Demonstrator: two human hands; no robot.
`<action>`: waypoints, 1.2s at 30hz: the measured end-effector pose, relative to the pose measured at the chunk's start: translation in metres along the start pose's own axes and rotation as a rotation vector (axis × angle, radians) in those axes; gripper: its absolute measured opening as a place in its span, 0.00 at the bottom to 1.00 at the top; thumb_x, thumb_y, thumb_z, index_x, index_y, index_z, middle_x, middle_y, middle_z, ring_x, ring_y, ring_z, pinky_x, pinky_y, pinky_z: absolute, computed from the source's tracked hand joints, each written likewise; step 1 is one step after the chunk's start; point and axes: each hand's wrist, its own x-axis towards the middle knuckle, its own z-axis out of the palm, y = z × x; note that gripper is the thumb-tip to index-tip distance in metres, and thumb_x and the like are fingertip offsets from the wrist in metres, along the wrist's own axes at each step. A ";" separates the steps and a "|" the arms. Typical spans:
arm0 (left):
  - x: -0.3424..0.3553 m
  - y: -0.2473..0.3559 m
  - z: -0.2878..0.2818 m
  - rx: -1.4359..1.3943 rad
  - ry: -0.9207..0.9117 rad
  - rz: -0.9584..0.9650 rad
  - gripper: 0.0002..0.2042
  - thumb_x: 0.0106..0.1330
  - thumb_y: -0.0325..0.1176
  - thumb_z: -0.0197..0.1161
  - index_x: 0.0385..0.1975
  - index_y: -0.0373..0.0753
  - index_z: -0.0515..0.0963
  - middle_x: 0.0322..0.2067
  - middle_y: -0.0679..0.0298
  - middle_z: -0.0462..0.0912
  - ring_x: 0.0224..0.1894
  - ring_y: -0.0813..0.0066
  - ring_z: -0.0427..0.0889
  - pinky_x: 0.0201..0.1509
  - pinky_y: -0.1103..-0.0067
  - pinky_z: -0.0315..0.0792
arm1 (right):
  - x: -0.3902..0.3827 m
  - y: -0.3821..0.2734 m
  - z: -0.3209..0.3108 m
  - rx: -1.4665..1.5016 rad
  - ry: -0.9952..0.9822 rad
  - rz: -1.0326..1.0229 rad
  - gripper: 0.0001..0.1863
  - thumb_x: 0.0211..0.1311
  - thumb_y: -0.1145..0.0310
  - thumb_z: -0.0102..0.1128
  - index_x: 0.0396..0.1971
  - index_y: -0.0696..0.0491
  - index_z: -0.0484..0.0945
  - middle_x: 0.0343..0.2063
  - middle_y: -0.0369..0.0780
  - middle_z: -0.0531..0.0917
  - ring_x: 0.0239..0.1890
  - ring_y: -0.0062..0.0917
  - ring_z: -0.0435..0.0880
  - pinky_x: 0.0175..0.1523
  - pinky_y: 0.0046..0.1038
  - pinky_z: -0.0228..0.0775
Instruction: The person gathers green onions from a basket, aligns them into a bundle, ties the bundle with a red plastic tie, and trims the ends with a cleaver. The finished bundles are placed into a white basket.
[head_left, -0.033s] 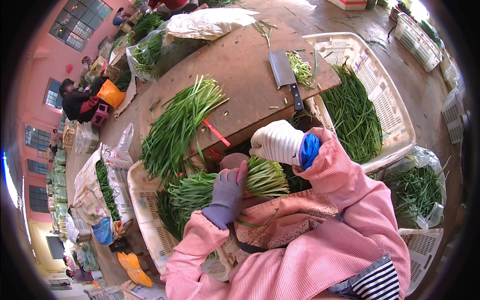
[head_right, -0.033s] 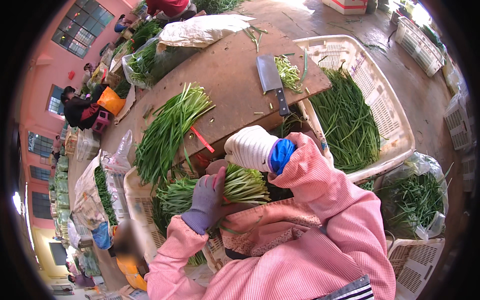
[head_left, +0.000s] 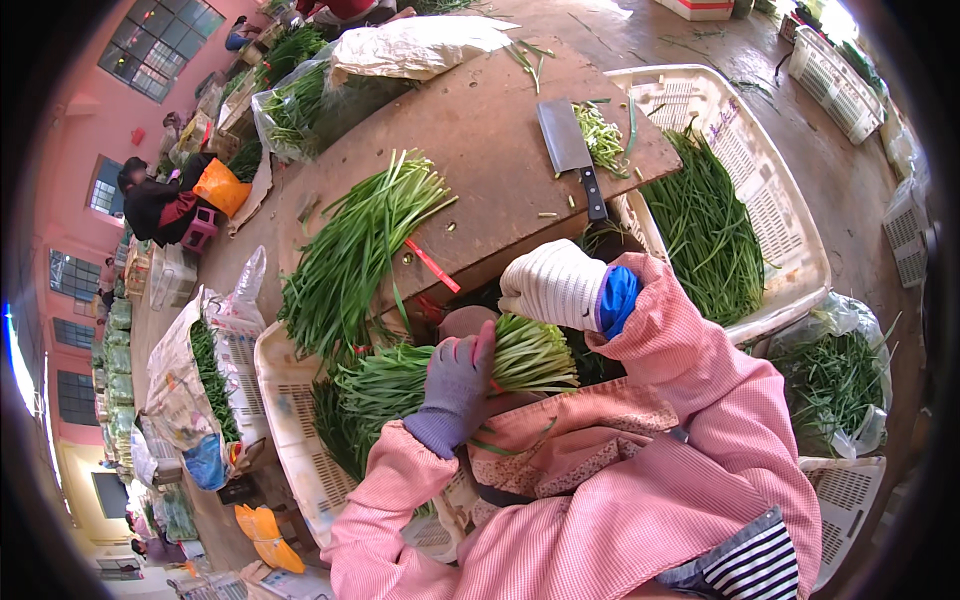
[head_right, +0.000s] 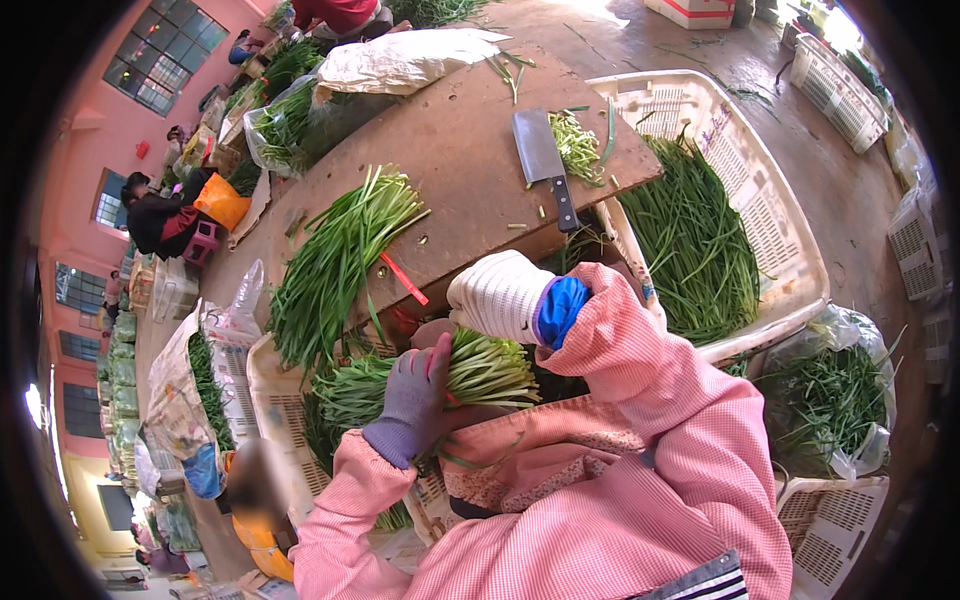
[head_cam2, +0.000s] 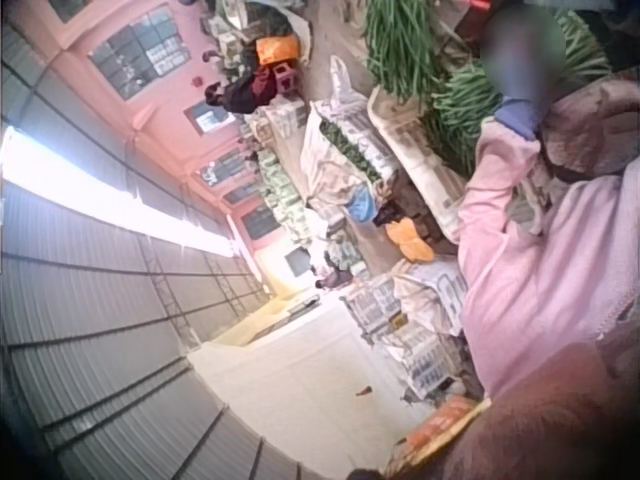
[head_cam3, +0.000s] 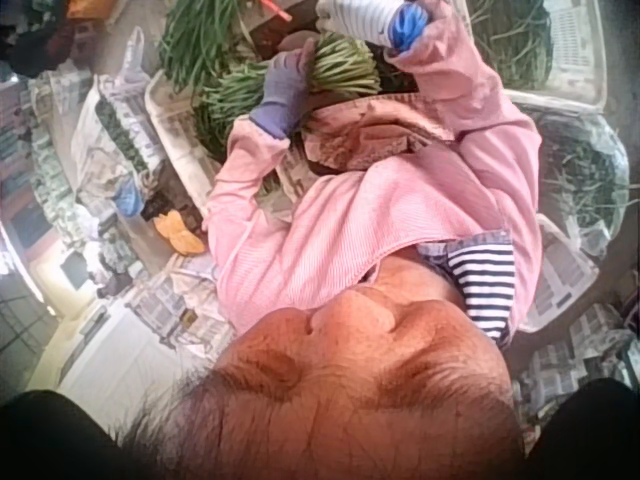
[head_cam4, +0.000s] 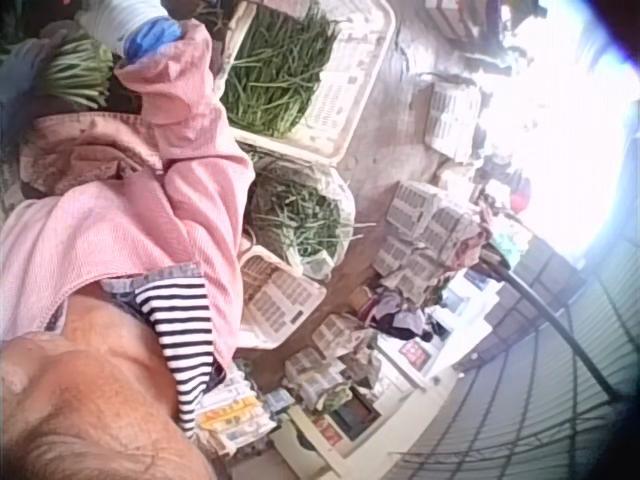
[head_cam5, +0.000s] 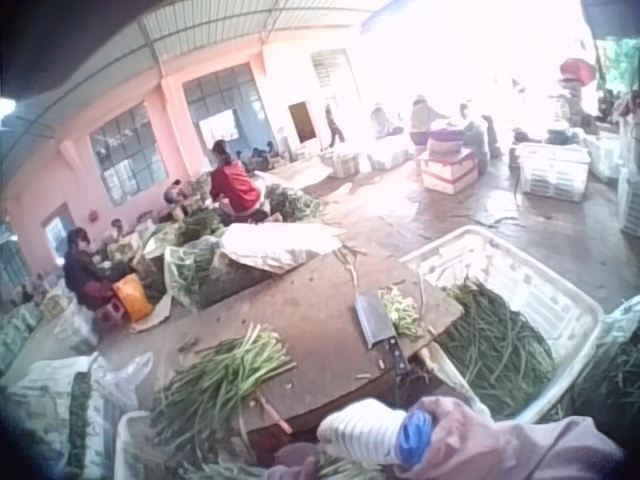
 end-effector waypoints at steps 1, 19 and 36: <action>0.001 0.000 0.000 0.001 -0.009 -0.002 0.58 0.44 0.64 0.72 0.70 0.32 0.53 0.42 0.58 0.71 0.42 0.60 0.71 0.50 0.64 0.68 | 0.002 -0.001 -0.002 -0.022 -0.019 -0.019 0.12 0.56 0.60 0.65 0.24 0.53 0.83 0.21 0.46 0.83 0.28 0.45 0.84 0.36 0.39 0.77; 0.009 -0.001 0.009 0.061 -0.168 -0.052 0.60 0.41 0.58 0.77 0.73 0.36 0.50 0.47 0.55 0.73 0.48 0.56 0.73 0.55 0.62 0.68 | -0.003 0.025 0.014 -0.052 -0.069 0.031 0.12 0.54 0.60 0.62 0.21 0.53 0.82 0.19 0.46 0.81 0.27 0.46 0.83 0.34 0.42 0.76; 0.005 -0.005 0.012 0.028 -0.122 -0.008 0.62 0.41 0.60 0.76 0.72 0.31 0.50 0.48 0.55 0.72 0.51 0.57 0.71 0.63 0.61 0.62 | -0.031 0.029 -0.011 0.040 0.105 0.049 0.15 0.56 0.58 0.65 0.41 0.48 0.86 0.30 0.47 0.86 0.36 0.44 0.86 0.44 0.40 0.78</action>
